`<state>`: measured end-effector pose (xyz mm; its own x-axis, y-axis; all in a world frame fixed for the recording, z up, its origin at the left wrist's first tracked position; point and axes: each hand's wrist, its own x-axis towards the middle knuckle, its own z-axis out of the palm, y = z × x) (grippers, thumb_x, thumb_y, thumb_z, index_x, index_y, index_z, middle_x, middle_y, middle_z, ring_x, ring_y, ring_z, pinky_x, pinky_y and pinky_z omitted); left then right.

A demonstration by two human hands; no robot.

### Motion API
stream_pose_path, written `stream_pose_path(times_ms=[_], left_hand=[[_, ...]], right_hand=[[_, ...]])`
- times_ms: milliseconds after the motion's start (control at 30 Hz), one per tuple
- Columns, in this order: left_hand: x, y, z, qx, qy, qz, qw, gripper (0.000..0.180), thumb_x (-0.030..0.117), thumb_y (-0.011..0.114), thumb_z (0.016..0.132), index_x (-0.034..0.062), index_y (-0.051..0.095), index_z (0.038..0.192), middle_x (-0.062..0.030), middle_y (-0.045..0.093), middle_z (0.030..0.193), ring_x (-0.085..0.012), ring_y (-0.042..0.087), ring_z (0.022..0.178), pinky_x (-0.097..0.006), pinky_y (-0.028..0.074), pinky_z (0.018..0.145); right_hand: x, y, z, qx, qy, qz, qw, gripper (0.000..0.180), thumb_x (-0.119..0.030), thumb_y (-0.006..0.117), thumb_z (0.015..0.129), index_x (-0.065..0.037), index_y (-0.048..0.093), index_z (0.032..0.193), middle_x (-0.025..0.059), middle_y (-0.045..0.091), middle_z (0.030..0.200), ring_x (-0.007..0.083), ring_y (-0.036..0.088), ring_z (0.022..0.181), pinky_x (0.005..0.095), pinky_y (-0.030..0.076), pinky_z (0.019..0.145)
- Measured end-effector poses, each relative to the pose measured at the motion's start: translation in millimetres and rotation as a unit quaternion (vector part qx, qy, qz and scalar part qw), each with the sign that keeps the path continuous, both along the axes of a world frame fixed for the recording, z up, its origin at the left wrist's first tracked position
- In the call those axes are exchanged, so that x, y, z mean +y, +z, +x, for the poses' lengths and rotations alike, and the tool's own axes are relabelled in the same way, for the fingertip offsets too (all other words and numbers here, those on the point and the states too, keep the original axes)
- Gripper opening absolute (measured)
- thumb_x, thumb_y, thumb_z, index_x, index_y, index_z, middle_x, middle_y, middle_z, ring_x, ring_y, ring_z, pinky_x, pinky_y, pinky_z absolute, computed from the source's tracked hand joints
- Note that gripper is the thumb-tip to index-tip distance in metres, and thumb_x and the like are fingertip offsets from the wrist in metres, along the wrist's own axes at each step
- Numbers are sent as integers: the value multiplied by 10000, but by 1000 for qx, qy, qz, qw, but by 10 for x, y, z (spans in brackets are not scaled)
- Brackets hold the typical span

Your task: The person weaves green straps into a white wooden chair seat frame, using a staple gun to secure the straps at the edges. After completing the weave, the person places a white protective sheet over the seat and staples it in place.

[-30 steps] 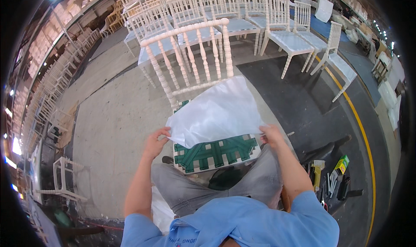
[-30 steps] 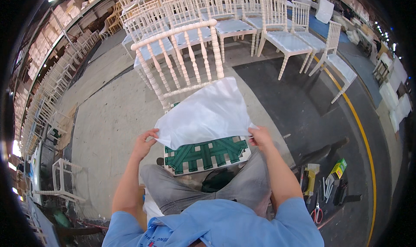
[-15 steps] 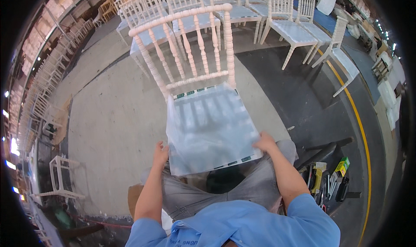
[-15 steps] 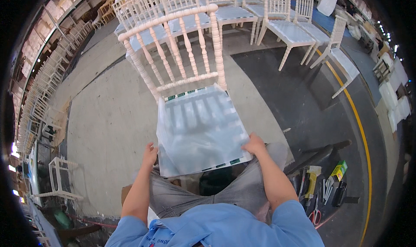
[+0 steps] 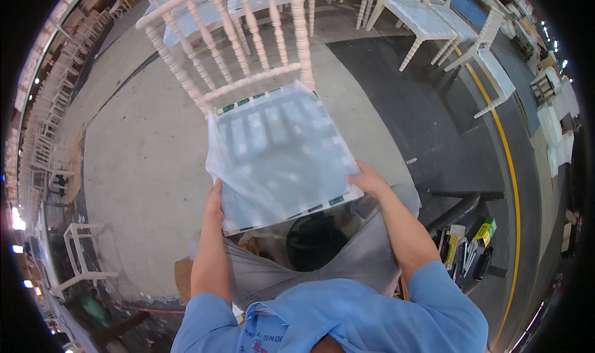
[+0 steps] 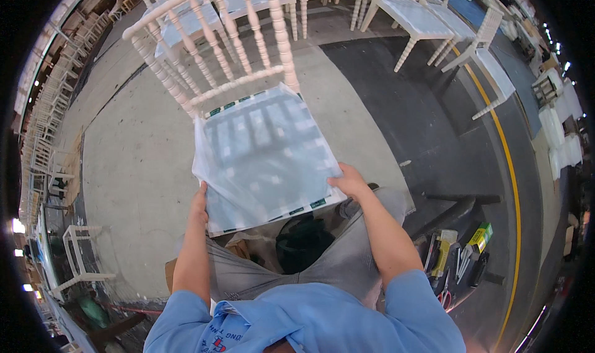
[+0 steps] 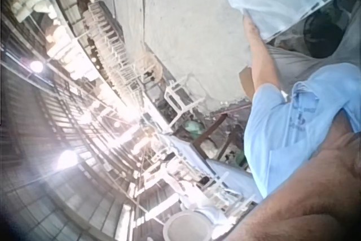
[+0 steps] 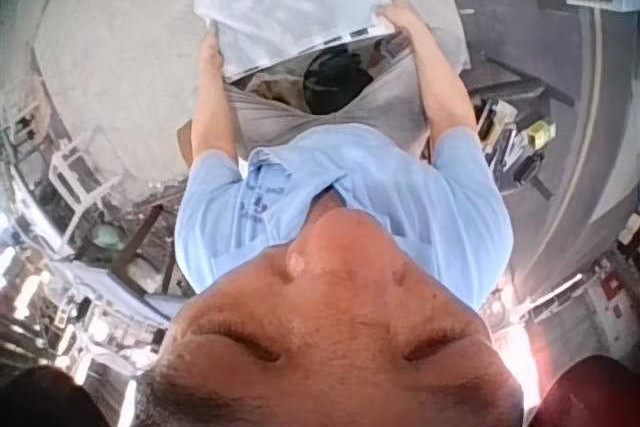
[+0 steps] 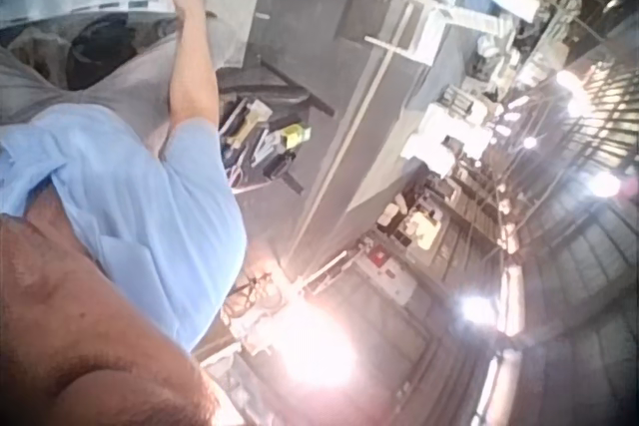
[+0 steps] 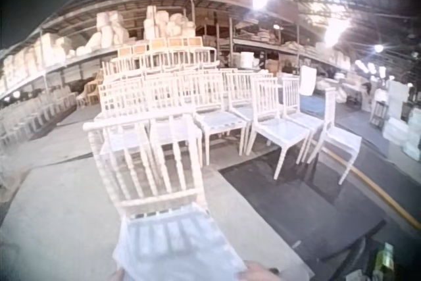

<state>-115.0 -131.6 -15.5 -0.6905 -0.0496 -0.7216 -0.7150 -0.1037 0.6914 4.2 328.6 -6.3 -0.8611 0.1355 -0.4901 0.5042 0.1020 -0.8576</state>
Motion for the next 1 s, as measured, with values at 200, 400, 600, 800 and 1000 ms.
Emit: stream_pose_path(times_ms=[200,400,600,800,1000], left_hand=[[22,-21,-9,76,62,-133,986,495,404,672,996,-2,599,1268,-131,675,1201,-236,640,1076,-395,519,944],[-1,5,-1,194,9,-303,933,251,201,743,922,1,641,1033,-62,660,931,-165,613,845,-348,519,769],[-110,152,-113,239,-23,-388,890,203,150,700,910,-19,635,1003,-118,685,892,-212,639,774,-365,529,698],[-173,397,-158,235,-4,-432,871,186,141,692,912,14,644,1038,-145,688,931,-254,653,828,-401,528,745],[375,560,119,362,-36,-625,691,387,147,700,913,45,640,1282,-224,650,1244,-392,605,1182,-474,473,1019]], right_hand=[[30,-93,3,-9,0,117,993,527,-133,809,846,6,587,1303,160,717,1135,245,692,1033,388,534,915],[117,-62,67,-47,-88,96,990,300,-190,810,837,13,673,1009,103,696,889,210,670,770,366,547,674],[116,-5,146,-62,-99,42,992,218,-182,813,819,-5,695,867,81,659,752,184,638,652,323,486,517],[106,-9,207,-54,-19,159,986,239,-197,866,769,-38,704,844,57,660,740,159,610,657,337,483,561],[50,-37,215,-34,3,216,976,293,-236,911,716,-48,699,790,65,687,745,185,624,660,364,513,629]])
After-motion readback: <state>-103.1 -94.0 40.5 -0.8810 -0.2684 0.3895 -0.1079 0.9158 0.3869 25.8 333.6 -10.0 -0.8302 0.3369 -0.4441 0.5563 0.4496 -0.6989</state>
